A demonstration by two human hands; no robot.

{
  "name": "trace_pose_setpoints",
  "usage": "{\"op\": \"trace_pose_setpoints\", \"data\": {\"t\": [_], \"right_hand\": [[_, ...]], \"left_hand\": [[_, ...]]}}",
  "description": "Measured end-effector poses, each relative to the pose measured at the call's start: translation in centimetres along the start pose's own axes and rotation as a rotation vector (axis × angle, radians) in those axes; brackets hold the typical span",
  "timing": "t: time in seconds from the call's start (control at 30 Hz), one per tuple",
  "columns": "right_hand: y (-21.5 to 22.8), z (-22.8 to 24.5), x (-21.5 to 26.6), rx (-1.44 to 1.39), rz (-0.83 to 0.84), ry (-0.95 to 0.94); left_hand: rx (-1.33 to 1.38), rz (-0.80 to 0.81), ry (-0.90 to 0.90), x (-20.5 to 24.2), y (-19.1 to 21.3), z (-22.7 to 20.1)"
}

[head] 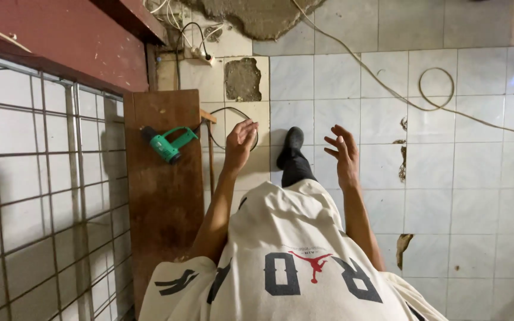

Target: The person picks up a large blue water bottle, places it on a wooden table, and wraps a clear plastic film around the bottle's neck. They then use a green heat gun to shrink the film around the neck and finally place the sealed bottle into a black crate.

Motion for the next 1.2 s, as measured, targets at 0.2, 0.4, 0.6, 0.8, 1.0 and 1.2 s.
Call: {"op": "trace_pose_setpoints", "data": {"t": [0.2,0.4,0.6,0.8,1.0,1.2], "right_hand": [[-0.5,8.4,-21.8,0.065,0.124,0.039],[-5.8,17.1,-40.0,0.126,0.327,0.166],[-10.0,20.5,-57.0,0.068,0.363,0.221],[-11.4,24.2,-72.0,0.022,0.255,0.165],[-11.4,27.6,-85.9,0.014,0.131,0.119],[-11.6,30.3,-103.7,-0.037,0.234,0.109]], "left_hand": [[0.097,-0.132,0.009,-13.3,-1.3,-2.9],[0.160,-0.312,0.045,-25.0,1.2,-4.0],[0.153,-0.302,0.027,-43.7,3.3,-5.6],[0.116,-0.130,-0.143,-66.6,2.1,-13.9],[0.077,0.078,-0.038,-85.7,-2.3,-22.4],[0.090,0.050,-0.031,-102.5,-5.3,-24.5]]}}
Point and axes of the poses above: each hand's wrist, its own x-axis away from the middle knuckle, its own y-axis out of the back of the hand, z = x × y, the point moved 5 cm from there along -x, towards the middle knuckle, and after that the axes turned 2 degrees about z, right-handed, at the moved point
